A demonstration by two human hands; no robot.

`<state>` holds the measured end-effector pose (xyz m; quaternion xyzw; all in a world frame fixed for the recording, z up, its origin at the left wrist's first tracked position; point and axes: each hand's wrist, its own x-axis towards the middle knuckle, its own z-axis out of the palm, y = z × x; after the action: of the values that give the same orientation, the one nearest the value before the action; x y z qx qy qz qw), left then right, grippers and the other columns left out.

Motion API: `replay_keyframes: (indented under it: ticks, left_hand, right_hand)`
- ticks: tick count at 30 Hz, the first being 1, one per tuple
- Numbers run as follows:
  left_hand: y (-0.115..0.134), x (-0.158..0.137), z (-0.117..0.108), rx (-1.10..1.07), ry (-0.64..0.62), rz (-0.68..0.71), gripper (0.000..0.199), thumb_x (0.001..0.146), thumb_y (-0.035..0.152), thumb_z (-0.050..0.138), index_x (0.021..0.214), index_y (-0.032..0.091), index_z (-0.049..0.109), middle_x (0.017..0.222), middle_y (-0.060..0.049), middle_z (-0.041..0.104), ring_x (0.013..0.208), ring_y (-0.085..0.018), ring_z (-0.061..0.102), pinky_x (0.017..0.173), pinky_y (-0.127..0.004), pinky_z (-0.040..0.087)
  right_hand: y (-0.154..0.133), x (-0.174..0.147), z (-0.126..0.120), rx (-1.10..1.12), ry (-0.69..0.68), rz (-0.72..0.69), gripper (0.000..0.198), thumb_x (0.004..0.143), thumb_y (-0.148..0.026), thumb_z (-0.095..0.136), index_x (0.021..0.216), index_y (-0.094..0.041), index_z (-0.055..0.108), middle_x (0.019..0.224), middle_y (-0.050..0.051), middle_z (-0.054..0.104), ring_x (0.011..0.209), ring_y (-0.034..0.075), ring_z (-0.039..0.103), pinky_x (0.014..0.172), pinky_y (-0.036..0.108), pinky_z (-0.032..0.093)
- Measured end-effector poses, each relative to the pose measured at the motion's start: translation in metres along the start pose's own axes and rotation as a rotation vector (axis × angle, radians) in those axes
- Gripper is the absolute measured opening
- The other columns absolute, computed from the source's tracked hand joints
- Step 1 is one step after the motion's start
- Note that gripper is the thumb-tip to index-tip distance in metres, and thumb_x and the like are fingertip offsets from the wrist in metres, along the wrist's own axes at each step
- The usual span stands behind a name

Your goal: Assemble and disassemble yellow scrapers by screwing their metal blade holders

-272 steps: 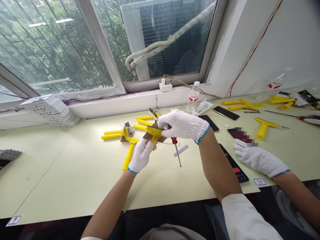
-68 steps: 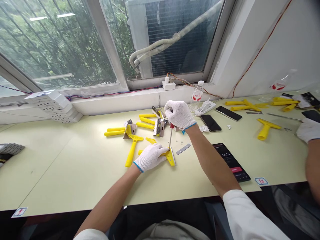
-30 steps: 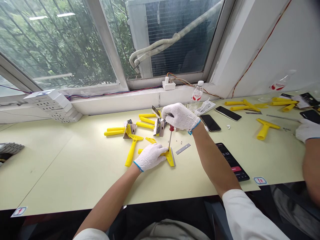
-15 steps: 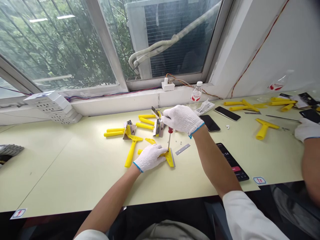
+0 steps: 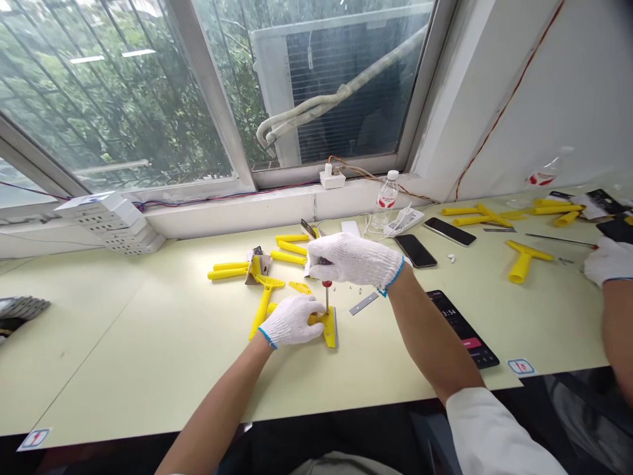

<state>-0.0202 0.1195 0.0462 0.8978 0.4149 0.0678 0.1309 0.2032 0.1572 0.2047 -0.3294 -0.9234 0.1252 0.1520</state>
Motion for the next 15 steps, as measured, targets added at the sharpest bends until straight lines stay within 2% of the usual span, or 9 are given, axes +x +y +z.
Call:
replay_keyframes:
  ticks: [3, 6, 9, 12, 15]
  left_hand:
    - [0.006, 0.003, 0.003, 0.029, 0.03, -0.017, 0.016, 0.097, 0.039, 0.067, 0.096, 0.025, 0.074, 0.089, -0.004, 0.072, 0.081, -0.023, 0.068, 0.068, -0.033, 0.045]
    - [0.008, 0.007, 0.011, 0.055, 0.044, -0.041, 0.017, 0.1, 0.035, 0.065, 0.09, 0.024, 0.073, 0.088, -0.005, 0.071, 0.082, -0.023, 0.068, 0.07, -0.033, 0.046]
    - [0.008, 0.01, 0.019, 0.063, 0.053, -0.058, 0.014, 0.101, 0.03, 0.065, 0.091, 0.024, 0.072, 0.091, -0.005, 0.071, 0.084, -0.023, 0.069, 0.072, -0.033, 0.048]
    - [0.007, 0.01, 0.024, 0.061, 0.063, -0.062, 0.016, 0.103, 0.029, 0.062, 0.091, 0.023, 0.071, 0.092, -0.005, 0.071, 0.082, -0.022, 0.068, 0.073, -0.033, 0.048]
    - [0.006, 0.01, 0.026, 0.054, 0.07, -0.053, 0.016, 0.104, 0.028, 0.061, 0.09, 0.023, 0.069, 0.091, -0.004, 0.071, 0.083, -0.022, 0.068, 0.072, -0.033, 0.047]
  right_hand:
    - [0.001, -0.006, -0.004, 0.073, -0.034, 0.003, 0.007, 0.095, -0.022, 0.063, 0.097, -0.017, 0.067, 0.089, 0.001, 0.071, 0.074, 0.01, 0.054, 0.068, 0.024, 0.034]
    - [-0.001, -0.015, -0.01, 0.11, -0.051, -0.031, 0.016, 0.092, -0.012, 0.061, 0.103, -0.018, 0.07, 0.103, 0.002, 0.075, 0.087, 0.011, 0.063, 0.077, 0.023, 0.041]
    - [-0.006, -0.023, -0.015, 0.085, -0.059, -0.048, 0.021, 0.093, -0.008, 0.058, 0.104, -0.018, 0.072, 0.106, 0.004, 0.076, 0.092, 0.013, 0.066, 0.085, 0.025, 0.046]
    - [-0.012, -0.024, -0.013, 0.004, -0.023, 0.046, 0.009, 0.097, -0.018, 0.067, 0.104, -0.016, 0.073, 0.101, 0.007, 0.075, 0.091, 0.015, 0.067, 0.084, 0.028, 0.05]
    - [-0.013, -0.023, -0.007, -0.047, 0.046, 0.149, 0.029, 0.103, -0.04, 0.069, 0.114, -0.013, 0.07, 0.105, 0.008, 0.072, 0.093, 0.016, 0.067, 0.086, 0.03, 0.056]
